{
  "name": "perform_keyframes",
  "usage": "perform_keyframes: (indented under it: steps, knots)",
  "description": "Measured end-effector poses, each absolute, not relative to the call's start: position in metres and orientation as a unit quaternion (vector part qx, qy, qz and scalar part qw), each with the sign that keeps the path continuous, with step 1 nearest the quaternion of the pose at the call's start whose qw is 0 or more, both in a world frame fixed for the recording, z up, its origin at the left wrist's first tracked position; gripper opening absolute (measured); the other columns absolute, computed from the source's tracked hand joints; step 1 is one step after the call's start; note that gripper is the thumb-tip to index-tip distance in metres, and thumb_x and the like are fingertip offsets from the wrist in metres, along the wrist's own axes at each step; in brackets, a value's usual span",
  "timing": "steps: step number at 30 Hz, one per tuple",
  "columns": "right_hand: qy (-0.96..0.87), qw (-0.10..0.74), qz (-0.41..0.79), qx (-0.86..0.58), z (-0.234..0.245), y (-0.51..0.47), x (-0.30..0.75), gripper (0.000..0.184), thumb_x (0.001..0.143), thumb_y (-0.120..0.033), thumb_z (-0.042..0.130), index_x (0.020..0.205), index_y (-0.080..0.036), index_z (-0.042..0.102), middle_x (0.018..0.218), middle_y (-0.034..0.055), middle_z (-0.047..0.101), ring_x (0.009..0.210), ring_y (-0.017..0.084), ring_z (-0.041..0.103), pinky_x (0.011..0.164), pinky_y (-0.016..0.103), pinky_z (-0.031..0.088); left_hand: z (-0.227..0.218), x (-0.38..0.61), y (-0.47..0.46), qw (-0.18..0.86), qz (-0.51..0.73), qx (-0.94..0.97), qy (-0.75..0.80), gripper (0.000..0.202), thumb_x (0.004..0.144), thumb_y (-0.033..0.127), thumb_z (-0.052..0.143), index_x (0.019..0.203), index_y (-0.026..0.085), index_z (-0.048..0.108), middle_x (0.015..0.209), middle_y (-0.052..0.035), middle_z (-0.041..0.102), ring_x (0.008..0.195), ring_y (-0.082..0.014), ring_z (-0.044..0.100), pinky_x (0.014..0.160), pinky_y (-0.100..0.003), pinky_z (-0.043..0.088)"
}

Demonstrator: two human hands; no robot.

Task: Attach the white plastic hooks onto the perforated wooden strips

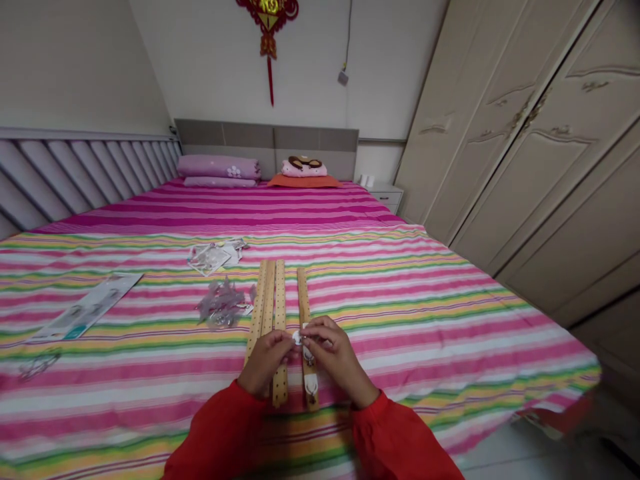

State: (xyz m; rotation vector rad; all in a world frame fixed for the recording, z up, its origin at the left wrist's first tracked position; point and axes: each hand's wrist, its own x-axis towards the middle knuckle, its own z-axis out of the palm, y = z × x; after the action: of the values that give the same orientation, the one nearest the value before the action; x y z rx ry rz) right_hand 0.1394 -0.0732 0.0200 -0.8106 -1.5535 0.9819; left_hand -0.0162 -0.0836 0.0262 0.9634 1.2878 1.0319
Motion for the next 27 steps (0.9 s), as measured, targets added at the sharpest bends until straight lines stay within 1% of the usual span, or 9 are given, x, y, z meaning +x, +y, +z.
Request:
perform_keyframes:
  steps: [2,3,4,6,9,12,16,21,27]
  knots:
    - [-0.682,0.523,0.391,-0.330,0.023,-0.073,0.140,0.009,0.077,-0.027,0.067,0.082,-0.023,0.073,0.096,0.0068,0.061,0.093,0.019,0.058,0.081,0.032,0.047,0.028,-0.016,-0.083,0.569,0.429,0.441,0.546,0.025,0.055,0.037,0.071,0.059,0.015,0.060,0.056,0.0004,0.062,0.057,-0.0132,0.058,0.057,-0.023,0.042]
    - [-0.691,0.518,0.384,-0.327,0.024,-0.072,0.140,0.008,0.077,-0.027,0.067,0.079,-0.022,0.073,0.095,0.0067,0.062,0.093,0.019,0.059,0.081,0.032,0.047,0.029,-0.015,-0.082,0.561,0.427,0.459,0.541,0.025,0.055,0.037,0.072,0.058,0.015,0.060,0.055,0.0008,0.061,0.057,-0.0132,0.058,0.057,-0.023,0.042]
    - [-0.693,0.516,0.380,-0.329,0.025,-0.071,0.140,0.006,0.076,-0.026,0.067,0.076,-0.022,0.072,0.091,0.0061,0.063,0.089,0.019,0.059,0.079,0.031,0.047,0.030,-0.014,-0.082,0.554,0.429,0.474,0.534,0.025,0.056,0.037,0.072,0.058,0.015,0.060,0.055,0.0009,0.060,0.058,-0.0132,0.057,0.058,-0.024,0.043]
    - [-0.682,0.518,0.379,-0.350,0.024,-0.068,0.139,0.006,0.075,-0.025,0.068,0.070,-0.021,0.069,0.076,0.0033,0.062,0.073,0.016,0.058,0.066,0.028,0.047,0.032,-0.011,-0.081,0.562,0.437,0.479,0.513,0.025,0.057,0.038,0.073,0.061,0.015,0.063,0.061,-0.0003,0.063,0.063,-0.0137,0.058,0.062,-0.024,0.045]
    - [-0.632,0.533,0.398,-0.398,0.019,-0.061,0.136,0.008,0.070,-0.024,0.069,0.065,-0.019,0.066,0.061,-0.0012,0.055,0.056,0.012,0.048,0.051,0.023,0.039,0.035,-0.005,-0.080,0.621,0.446,0.423,0.486,0.031,0.055,0.039,0.077,0.072,0.015,0.067,0.076,-0.0026,0.067,0.073,-0.0147,0.061,0.070,-0.027,0.050]
    - [-0.573,0.543,0.463,-0.404,0.014,-0.055,0.135,0.008,0.066,-0.025,0.071,0.069,-0.018,0.067,0.059,-0.0027,0.055,0.053,0.011,0.048,0.050,0.023,0.039,0.036,-0.002,-0.078,0.658,0.446,0.365,0.484,0.035,0.051,0.035,0.082,0.075,0.014,0.068,0.080,-0.0034,0.067,0.074,-0.0136,0.061,0.071,-0.026,0.051]
    - [-0.511,0.542,0.538,-0.395,0.008,-0.046,0.137,0.023,0.059,-0.027,0.076,0.079,-0.018,0.070,0.058,-0.0036,0.058,0.051,0.010,0.049,0.049,0.023,0.040,0.032,-0.003,-0.069,0.681,0.446,0.337,0.472,0.042,0.041,0.029,0.087,0.074,0.013,0.067,0.075,-0.0036,0.068,0.071,-0.0137,0.063,0.070,-0.026,0.052]
    - [-0.473,0.519,0.596,-0.391,-0.001,-0.032,0.141,0.025,0.055,-0.032,0.079,0.074,-0.017,0.072,0.058,-0.0011,0.065,0.049,0.011,0.053,0.045,0.023,0.040,0.018,-0.005,-0.051,0.644,0.472,0.360,0.483,0.048,0.040,0.028,0.087,0.080,0.012,0.067,0.068,-0.0027,0.068,0.066,-0.0143,0.064,0.068,-0.028,0.052]
    - [-0.436,0.522,0.618,-0.396,-0.012,-0.011,0.139,0.025,0.054,-0.030,0.080,0.073,-0.015,0.072,0.051,-0.0021,0.063,0.044,0.009,0.051,0.044,0.022,0.039,0.006,-0.006,-0.023,0.582,0.502,0.398,0.500,0.038,0.043,0.028,0.084,0.073,0.011,0.068,0.068,-0.0045,0.070,0.067,-0.0155,0.064,0.069,-0.029,0.051]
